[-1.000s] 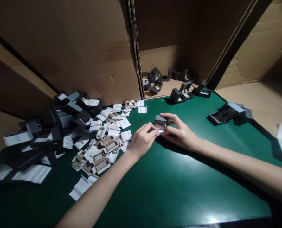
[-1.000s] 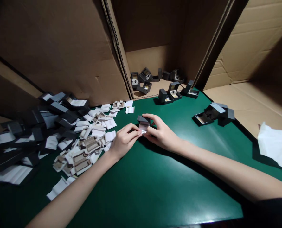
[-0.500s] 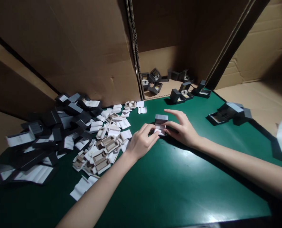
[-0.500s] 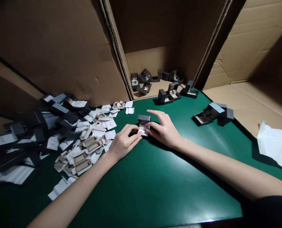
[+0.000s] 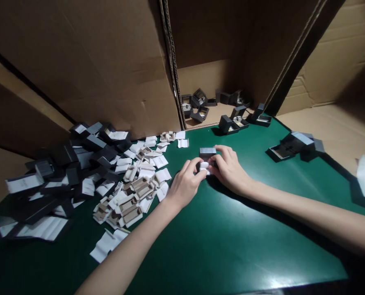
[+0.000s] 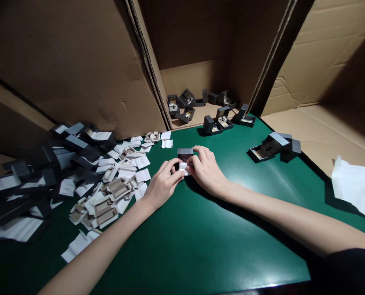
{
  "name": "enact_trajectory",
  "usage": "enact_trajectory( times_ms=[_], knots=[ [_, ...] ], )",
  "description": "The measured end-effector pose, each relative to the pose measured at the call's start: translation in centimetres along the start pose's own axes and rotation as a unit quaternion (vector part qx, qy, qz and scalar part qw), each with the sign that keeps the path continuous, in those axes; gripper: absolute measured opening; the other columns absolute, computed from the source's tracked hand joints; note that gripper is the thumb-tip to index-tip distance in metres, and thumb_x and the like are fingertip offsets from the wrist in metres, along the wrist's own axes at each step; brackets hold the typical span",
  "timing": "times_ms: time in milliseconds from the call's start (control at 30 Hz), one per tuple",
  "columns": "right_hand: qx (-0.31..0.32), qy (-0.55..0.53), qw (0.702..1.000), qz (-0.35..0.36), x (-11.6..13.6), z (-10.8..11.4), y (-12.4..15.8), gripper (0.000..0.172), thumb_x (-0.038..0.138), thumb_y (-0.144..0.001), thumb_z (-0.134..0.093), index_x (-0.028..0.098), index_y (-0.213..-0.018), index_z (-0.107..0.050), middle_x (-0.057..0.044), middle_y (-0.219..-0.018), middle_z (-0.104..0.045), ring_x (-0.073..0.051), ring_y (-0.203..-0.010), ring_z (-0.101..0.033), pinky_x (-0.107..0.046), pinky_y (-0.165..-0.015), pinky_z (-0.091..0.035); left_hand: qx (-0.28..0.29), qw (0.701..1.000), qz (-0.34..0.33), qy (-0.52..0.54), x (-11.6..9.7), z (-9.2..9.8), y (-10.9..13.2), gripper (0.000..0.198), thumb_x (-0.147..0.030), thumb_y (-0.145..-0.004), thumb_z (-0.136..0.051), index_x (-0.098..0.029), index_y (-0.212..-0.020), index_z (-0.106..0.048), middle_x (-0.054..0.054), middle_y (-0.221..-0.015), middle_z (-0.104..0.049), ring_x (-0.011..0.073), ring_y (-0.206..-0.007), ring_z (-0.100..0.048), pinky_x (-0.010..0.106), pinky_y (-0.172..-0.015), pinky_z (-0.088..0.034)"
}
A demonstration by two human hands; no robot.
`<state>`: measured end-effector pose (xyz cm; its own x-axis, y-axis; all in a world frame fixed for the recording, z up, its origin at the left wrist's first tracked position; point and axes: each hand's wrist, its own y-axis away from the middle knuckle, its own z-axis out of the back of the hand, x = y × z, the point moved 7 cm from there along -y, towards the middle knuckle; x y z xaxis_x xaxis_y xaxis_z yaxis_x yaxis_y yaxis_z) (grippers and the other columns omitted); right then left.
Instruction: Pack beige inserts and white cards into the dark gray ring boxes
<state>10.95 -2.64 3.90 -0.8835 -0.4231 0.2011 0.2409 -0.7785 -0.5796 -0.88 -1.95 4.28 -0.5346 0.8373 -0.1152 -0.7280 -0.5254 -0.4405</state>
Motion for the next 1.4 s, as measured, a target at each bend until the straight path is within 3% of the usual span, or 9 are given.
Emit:
enact_trajectory(
  times_ms=[200, 433, 567, 833, 1033, 1233, 1400],
  knots=[
    [-0.003, 0.02, 1.0, 0.017, 0.1, 0.1, 0.0, 0.013, 0.022, -0.092, -0.046, 0.014, -0.096, -0.055, -0.021, -0.118, -0.05, -0.032, -0.122, -0.04, -0.048, -0.09, -0.042, 0.028, 0.999, 0.005, -0.026, 0.1, -0.7, 0.1, 0.015, -0.016, -0.093, -0.041, -0.016, -0.094, -0.056, 0.011, -0.124, -0.05, 0.0128, -0.077, -0.059, 0.026, -0.065, -0.053],
    [-0.014, 0.061, 0.997, 0.048, 0.4, 0.8, -0.3, 0.016, 0.02, -0.093, -0.046, 0.014, -0.09, -0.059, -0.019, -0.12, -0.055, -0.03, -0.125, -0.041, -0.045, -0.094, -0.04, 0.007, 0.997, -0.019, -0.076, -0.3, -0.4, 0.2, 0.024, -0.017, -0.093, -0.043, -0.015, -0.116, -0.05, 0.014, -0.123, -0.053, 0.0213, -0.095, -0.062, 0.032, -0.073, -0.055],
    [-0.004, 0.056, 0.998, 0.036, 0.1, 0.4, -0.2, 0.016, 0.02, -0.093, -0.043, 0.014, -0.091, -0.058, -0.02, -0.118, -0.052, -0.031, -0.126, -0.039, -0.046, -0.094, -0.04, 0.01, 0.995, -0.029, -0.092, -0.7, -0.2, 0.0, 0.026, -0.018, -0.092, -0.044, -0.015, -0.118, -0.05, 0.014, -0.122, -0.054, 0.0232, -0.096, -0.06, 0.037, -0.077, -0.054],
    [0.038, 0.032, 0.999, 0.004, -0.4, -0.8, 0.2, 0.014, 0.02, -0.093, -0.042, 0.012, -0.096, -0.052, -0.022, -0.119, -0.044, -0.034, -0.127, -0.033, -0.051, -0.094, -0.039, 0.058, 0.997, 0.004, -0.053, -0.2, -1.0, -0.1, 0.027, -0.014, -0.092, -0.041, -0.02, -0.118, -0.048, 0.011, -0.127, -0.047, 0.0128, -0.073, -0.062, 0.025, -0.057, -0.053],
    [0.016, 0.029, 0.999, 0.031, -0.2, -0.2, -0.1, 0.014, 0.02, -0.093, -0.042, 0.013, -0.095, -0.053, -0.021, -0.125, -0.047, -0.032, -0.131, -0.031, -0.049, -0.097, -0.037, 0.076, 0.995, 0.019, -0.059, -0.2, -1.0, 0.0, 0.03, -0.017, -0.093, -0.041, -0.021, -0.122, -0.046, 0.009, -0.128, -0.047, 0.0127, -0.071, -0.063, 0.025, -0.054, -0.052],
    [-0.007, 0.032, 0.998, 0.049, -0.3, 0.5, -0.3, 0.015, 0.023, -0.094, -0.044, 0.017, -0.091, -0.057, -0.014, -0.115, -0.059, -0.027, -0.121, -0.046, -0.043, -0.093, -0.04, 0.016, 0.997, -0.012, -0.08, -1.2, -0.1, 0.0, 0.025, -0.018, -0.092, -0.044, -0.018, -0.116, -0.052, 0.012, -0.12, -0.055, 0.0206, -0.09, -0.061, 0.033, -0.072, -0.054],
    [0.011, 0.019, 0.999, 0.046, -0.6, 0.2, -0.2, 0.015, 0.027, -0.093, -0.047, 0.019, -0.094, -0.06, -0.012, -0.107, -0.061, -0.026, -0.116, -0.048, -0.041, -0.089, -0.041, -0.047, 0.993, -0.061, -0.088, -2.0, 0.5, 0.0, 0.02, -0.013, -0.091, -0.045, -0.014, -0.105, -0.059, 0.015, -0.122, -0.057, 0.0247, -0.107, -0.056, 0.038, -0.082, -0.053]
  ],
)
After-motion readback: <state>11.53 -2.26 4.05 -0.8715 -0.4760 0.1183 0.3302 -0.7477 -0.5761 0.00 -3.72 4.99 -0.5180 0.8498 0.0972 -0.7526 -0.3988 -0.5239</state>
